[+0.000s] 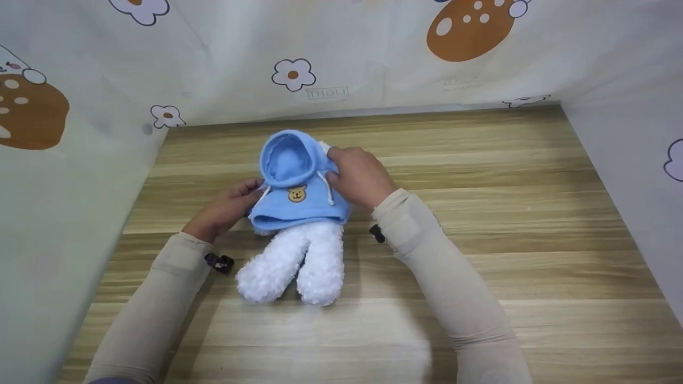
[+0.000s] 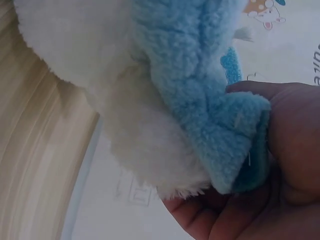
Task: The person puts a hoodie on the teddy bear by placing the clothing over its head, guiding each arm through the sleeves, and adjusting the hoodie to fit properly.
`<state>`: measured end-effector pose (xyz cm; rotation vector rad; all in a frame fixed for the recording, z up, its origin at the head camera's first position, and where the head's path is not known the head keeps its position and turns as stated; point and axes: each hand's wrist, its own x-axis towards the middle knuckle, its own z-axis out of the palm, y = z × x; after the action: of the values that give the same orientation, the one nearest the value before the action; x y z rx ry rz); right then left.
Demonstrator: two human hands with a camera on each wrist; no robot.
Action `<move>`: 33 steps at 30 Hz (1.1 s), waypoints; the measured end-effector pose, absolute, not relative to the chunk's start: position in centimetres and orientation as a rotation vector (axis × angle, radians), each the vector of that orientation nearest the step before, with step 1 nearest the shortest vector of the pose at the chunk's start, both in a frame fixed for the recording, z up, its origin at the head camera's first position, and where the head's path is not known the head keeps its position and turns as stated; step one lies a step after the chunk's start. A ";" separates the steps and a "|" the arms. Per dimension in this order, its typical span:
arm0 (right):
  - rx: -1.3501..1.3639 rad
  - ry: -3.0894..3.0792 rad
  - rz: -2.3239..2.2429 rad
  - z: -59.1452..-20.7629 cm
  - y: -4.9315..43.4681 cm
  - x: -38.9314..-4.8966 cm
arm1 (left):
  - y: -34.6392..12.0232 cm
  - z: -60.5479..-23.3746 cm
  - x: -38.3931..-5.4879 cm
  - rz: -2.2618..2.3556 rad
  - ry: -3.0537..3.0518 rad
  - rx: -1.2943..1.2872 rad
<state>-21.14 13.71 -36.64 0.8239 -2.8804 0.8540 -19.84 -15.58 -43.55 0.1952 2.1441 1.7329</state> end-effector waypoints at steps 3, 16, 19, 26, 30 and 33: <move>0.805 -2.879 0.895 -36.9 15.1 -21.2 | -14.3 -43.8 -19.9 1.755 2.156 0.201; 0.735 -2.912 0.897 -38.5 22.1 -20.7 | -8.3 -43.1 -18.4 1.713 2.293 0.330; 0.740 -2.909 0.888 -38.7 23.0 -20.5 | -7.5 -42.6 -18.2 1.697 2.294 0.328; 0.751 -2.969 0.888 -38.1 24.2 -20.4 | -6.6 -42.5 -18.1 1.668 2.262 0.300; 0.748 -3.010 0.885 -37.7 24.4 -20.4 | -6.7 -42.6 -18.3 1.667 2.262 0.295; 0.753 -3.029 0.879 -37.5 24.2 -20.6 | -7.0 -42.5 -18.5 1.673 2.291 0.301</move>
<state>-20.58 24.21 -37.52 0.7528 -3.0292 0.8787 -18.52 -7.02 -42.47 0.3010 2.2913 1.6727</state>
